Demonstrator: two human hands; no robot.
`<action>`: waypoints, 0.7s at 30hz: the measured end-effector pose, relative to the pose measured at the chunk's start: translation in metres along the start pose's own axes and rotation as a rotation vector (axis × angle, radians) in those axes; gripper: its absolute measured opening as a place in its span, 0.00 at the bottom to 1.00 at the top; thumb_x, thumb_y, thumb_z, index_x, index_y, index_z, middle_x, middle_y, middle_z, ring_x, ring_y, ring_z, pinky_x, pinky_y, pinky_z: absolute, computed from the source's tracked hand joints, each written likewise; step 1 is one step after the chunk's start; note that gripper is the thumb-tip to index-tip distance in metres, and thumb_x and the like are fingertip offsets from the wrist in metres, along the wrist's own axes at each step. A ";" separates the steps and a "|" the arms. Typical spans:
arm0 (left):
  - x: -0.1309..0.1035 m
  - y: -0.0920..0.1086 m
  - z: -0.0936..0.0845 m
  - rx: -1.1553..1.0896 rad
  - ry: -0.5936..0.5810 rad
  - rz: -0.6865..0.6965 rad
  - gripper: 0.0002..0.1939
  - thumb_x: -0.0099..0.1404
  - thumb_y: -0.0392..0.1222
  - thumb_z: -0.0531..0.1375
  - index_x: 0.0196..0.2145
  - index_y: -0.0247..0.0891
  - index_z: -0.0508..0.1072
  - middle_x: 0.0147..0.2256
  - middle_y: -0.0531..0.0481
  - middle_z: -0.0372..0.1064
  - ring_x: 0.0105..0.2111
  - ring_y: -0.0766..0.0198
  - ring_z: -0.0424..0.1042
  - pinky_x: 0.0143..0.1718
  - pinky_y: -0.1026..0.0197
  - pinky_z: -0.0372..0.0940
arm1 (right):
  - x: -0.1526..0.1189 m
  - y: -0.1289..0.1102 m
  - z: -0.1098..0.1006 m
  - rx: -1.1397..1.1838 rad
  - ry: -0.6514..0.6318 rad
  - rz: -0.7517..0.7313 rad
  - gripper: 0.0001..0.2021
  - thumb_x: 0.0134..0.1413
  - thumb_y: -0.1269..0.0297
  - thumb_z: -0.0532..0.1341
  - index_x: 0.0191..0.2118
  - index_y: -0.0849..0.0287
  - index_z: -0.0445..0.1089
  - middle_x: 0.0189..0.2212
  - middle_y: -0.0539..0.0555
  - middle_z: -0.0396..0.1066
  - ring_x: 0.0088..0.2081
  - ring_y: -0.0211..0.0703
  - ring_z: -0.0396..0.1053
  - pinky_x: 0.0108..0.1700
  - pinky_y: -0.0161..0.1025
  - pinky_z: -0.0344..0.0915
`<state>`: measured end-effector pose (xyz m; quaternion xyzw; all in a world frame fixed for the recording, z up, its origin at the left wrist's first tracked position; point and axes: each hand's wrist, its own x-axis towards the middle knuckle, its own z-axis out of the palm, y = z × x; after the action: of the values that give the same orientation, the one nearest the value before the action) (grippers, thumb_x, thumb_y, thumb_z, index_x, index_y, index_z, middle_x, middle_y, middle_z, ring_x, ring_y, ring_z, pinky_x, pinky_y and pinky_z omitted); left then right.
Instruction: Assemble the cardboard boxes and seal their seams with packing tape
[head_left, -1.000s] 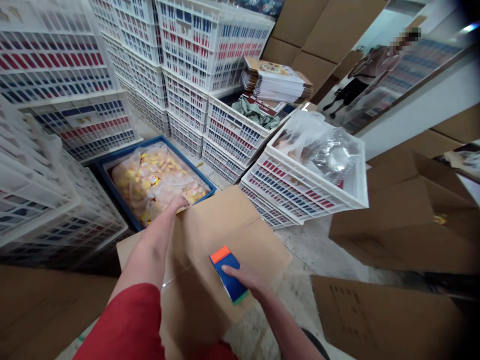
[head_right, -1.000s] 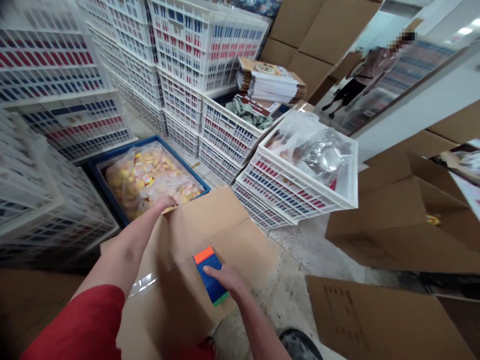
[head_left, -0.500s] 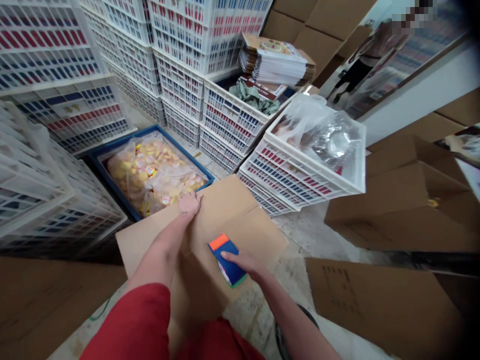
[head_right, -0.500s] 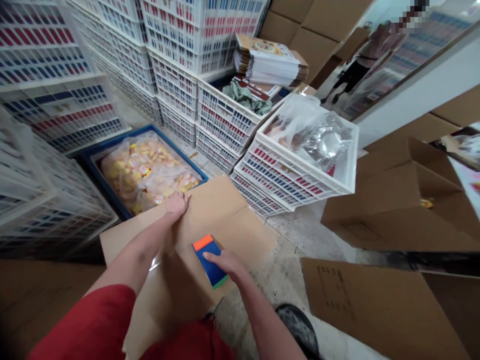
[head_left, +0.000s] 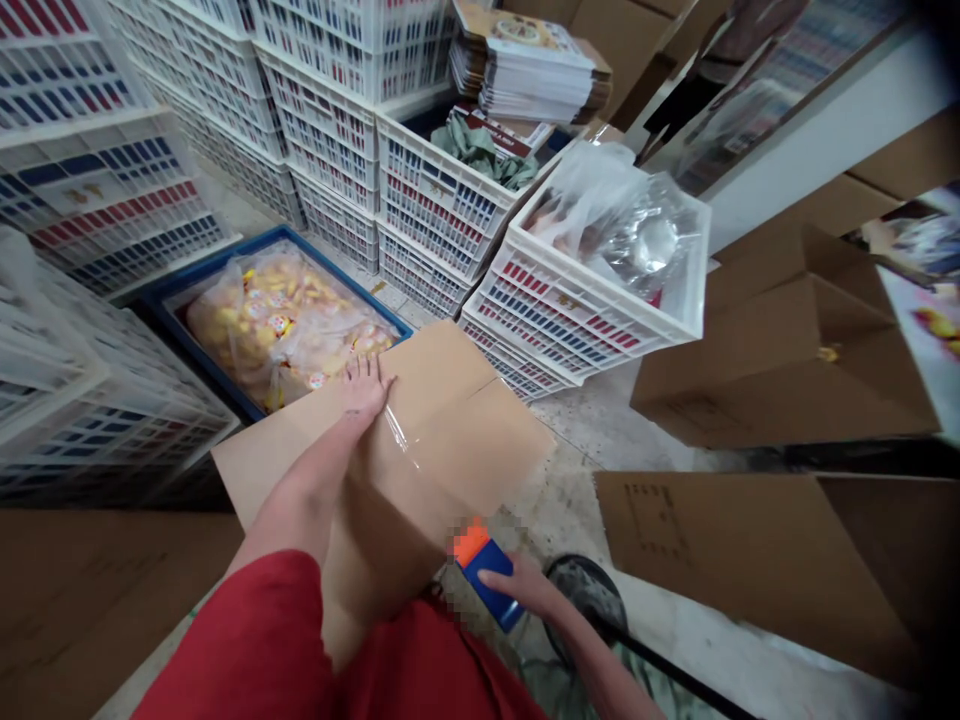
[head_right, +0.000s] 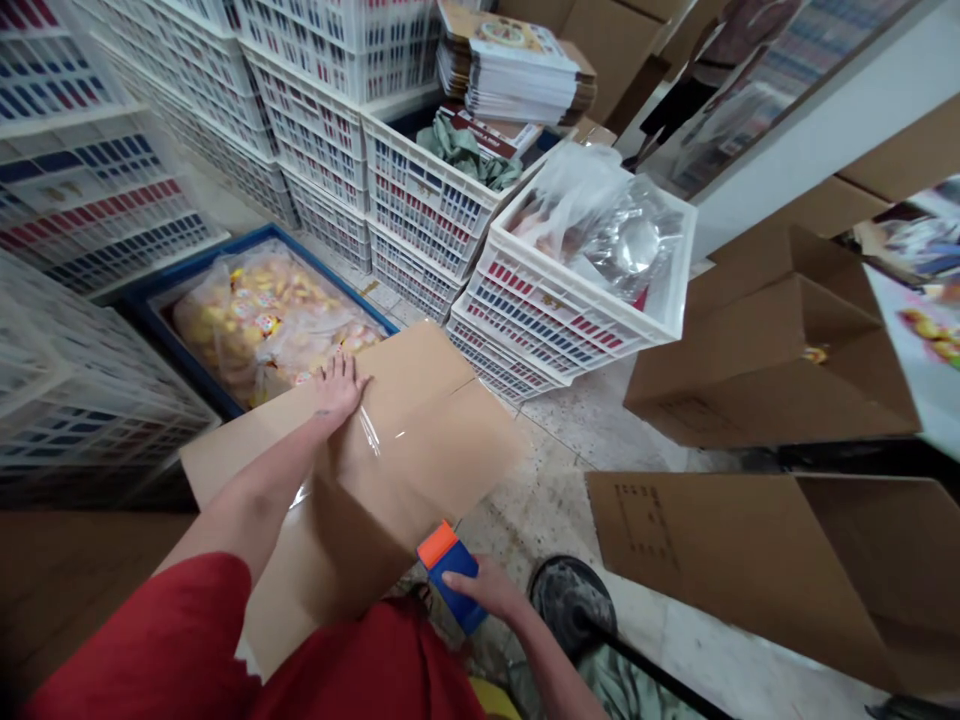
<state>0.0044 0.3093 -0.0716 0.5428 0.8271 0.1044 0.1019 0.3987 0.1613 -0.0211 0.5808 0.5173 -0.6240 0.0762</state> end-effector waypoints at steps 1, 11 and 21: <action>-0.016 0.008 0.004 0.016 -0.010 0.039 0.37 0.68 0.58 0.41 0.65 0.28 0.49 0.66 0.35 0.42 0.66 0.46 0.38 0.64 0.42 0.34 | 0.000 -0.001 -0.001 -0.002 -0.029 -0.022 0.22 0.39 0.46 0.66 0.31 0.62 0.74 0.27 0.55 0.75 0.31 0.47 0.71 0.38 0.42 0.67; -0.218 0.109 0.053 -0.028 -0.162 0.091 0.42 0.66 0.61 0.40 0.66 0.24 0.46 0.67 0.34 0.35 0.67 0.49 0.30 0.66 0.45 0.30 | -0.014 0.001 -0.002 0.040 -0.046 -0.140 0.21 0.40 0.49 0.66 0.34 0.63 0.74 0.31 0.57 0.76 0.35 0.48 0.71 0.41 0.44 0.67; -0.212 0.114 0.047 0.038 -0.367 0.145 0.75 0.38 0.78 0.57 0.66 0.20 0.33 0.66 0.29 0.19 0.65 0.39 0.17 0.63 0.38 0.22 | -0.082 0.092 -0.028 0.097 0.018 -0.067 0.15 0.27 0.54 0.70 0.22 0.61 0.73 0.19 0.51 0.70 0.28 0.48 0.68 0.38 0.45 0.66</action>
<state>0.2003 0.1614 -0.0726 0.6127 0.7552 -0.0049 0.2330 0.5062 0.0988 -0.0009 0.5718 0.5062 -0.6452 0.0226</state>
